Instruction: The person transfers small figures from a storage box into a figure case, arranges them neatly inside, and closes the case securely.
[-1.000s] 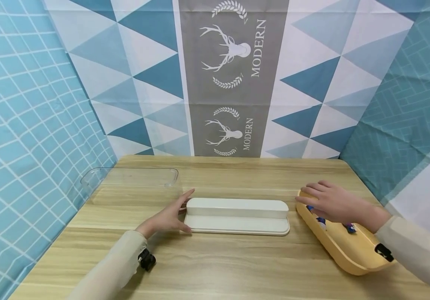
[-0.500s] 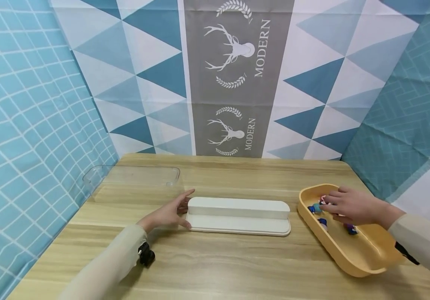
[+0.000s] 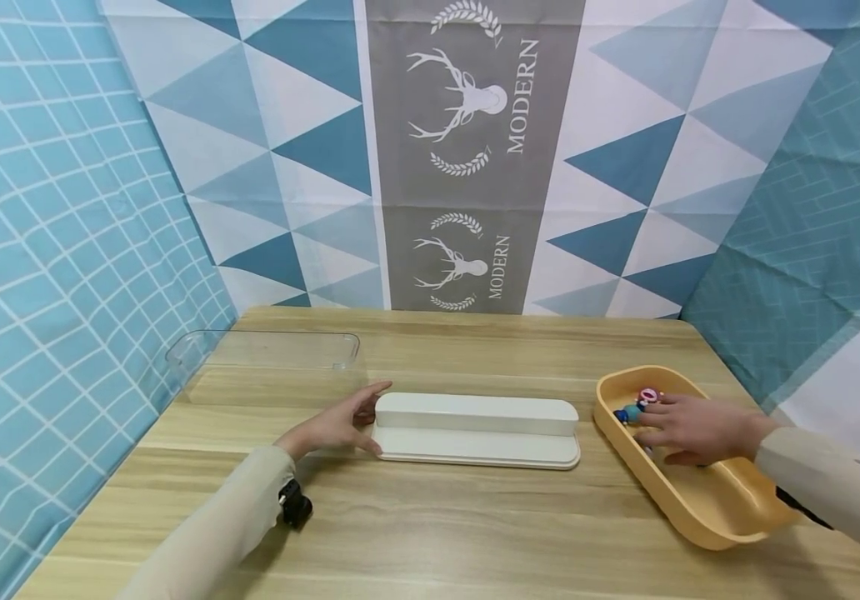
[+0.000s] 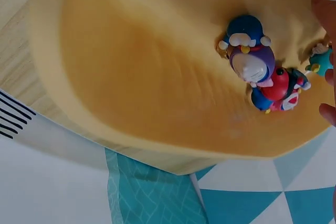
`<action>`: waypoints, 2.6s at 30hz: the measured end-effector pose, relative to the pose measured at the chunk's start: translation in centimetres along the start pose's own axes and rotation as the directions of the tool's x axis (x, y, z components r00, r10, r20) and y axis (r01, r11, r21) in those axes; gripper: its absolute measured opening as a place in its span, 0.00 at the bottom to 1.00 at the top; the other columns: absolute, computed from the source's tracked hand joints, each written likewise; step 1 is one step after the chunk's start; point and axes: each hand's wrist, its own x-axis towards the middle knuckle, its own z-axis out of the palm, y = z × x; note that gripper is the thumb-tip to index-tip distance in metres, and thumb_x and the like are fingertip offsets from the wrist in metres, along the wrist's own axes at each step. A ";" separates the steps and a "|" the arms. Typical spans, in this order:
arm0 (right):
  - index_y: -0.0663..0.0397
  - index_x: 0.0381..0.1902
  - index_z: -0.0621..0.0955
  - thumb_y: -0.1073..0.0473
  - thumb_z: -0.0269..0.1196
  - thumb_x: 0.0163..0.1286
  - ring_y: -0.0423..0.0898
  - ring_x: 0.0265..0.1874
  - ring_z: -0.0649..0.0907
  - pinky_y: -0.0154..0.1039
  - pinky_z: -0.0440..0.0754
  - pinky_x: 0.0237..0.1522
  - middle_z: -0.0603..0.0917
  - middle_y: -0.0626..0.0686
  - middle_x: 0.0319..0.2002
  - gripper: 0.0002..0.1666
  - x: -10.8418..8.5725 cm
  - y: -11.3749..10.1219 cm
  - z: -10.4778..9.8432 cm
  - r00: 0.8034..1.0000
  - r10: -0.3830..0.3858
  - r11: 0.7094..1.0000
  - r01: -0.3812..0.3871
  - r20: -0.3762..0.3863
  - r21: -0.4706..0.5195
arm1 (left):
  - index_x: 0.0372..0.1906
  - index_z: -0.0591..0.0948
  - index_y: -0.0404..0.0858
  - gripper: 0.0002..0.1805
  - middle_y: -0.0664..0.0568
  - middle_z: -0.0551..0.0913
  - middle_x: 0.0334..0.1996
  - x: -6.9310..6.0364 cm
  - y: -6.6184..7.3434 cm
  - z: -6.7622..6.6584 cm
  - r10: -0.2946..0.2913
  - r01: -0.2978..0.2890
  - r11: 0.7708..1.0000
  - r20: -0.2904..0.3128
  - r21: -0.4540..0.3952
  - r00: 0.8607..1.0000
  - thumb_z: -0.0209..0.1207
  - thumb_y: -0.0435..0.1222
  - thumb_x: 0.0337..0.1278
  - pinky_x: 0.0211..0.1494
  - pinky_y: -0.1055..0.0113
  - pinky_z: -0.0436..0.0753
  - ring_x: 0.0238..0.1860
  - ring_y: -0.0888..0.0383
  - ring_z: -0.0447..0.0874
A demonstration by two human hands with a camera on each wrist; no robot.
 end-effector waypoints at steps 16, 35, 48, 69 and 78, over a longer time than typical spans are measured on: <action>0.46 0.52 0.80 0.42 0.75 0.53 0.45 0.42 0.79 0.46 0.79 0.39 0.80 0.47 0.42 0.31 0.4 -0.1 1.8 1.000 0.012 0.999 -0.012 -0.014 0.036 | 0.78 0.47 0.30 0.60 0.33 0.65 0.69 -0.2 0.3 -0.1 -0.006 0.005 1.000 0.033 0.027 0.999 0.75 0.29 0.46 0.72 0.50 0.64 0.69 0.39 0.64; 0.55 0.49 0.81 0.51 0.69 0.62 0.44 0.37 0.78 0.42 0.78 0.31 0.81 0.48 0.42 0.21 0.0 2.1 -2.1 0.973 0.226 0.974 -0.224 -0.044 0.047 | 0.79 0.47 0.33 0.60 0.34 0.63 0.71 -0.3 0.5 -0.2 -0.049 0.049 0.999 0.031 -0.001 0.998 0.75 0.29 0.46 0.73 0.47 0.61 0.70 0.39 0.62; 0.63 0.53 0.78 0.61 0.72 0.57 0.47 0.39 0.81 0.49 0.85 0.38 0.81 0.52 0.44 0.26 2.3 2.8 -5.5 0.831 0.545 0.821 -0.503 -0.107 0.270 | 0.79 0.45 0.32 0.61 0.32 0.63 0.69 -0.2 0.3 -0.2 -0.036 0.035 0.999 0.035 0.042 0.999 0.75 0.30 0.46 0.72 0.47 0.63 0.69 0.37 0.63; 0.70 0.59 0.68 0.66 0.42 0.82 0.40 0.40 0.83 0.34 0.85 0.42 0.80 0.54 0.43 0.15 6.9 2.3 -6.3 0.620 0.783 0.204 -0.327 0.047 0.923 | 0.80 0.45 0.35 0.61 0.33 0.58 0.73 -0.5 0.7 -0.1 -0.064 0.064 0.998 0.027 0.016 0.998 0.75 0.29 0.46 0.74 0.48 0.61 0.72 0.37 0.59; 0.40 0.66 0.72 0.63 0.36 0.84 0.45 0.48 0.84 0.37 0.84 0.49 0.83 0.53 0.51 0.24 8.5 2.6 -5.5 0.681 0.732 -0.115 0.151 -0.019 0.982 | 0.79 0.45 0.34 0.61 0.33 0.57 0.73 -0.3 0.9 -0.2 -0.064 0.063 0.998 0.023 0.027 0.998 0.75 0.28 0.46 0.74 0.48 0.61 0.72 0.38 0.59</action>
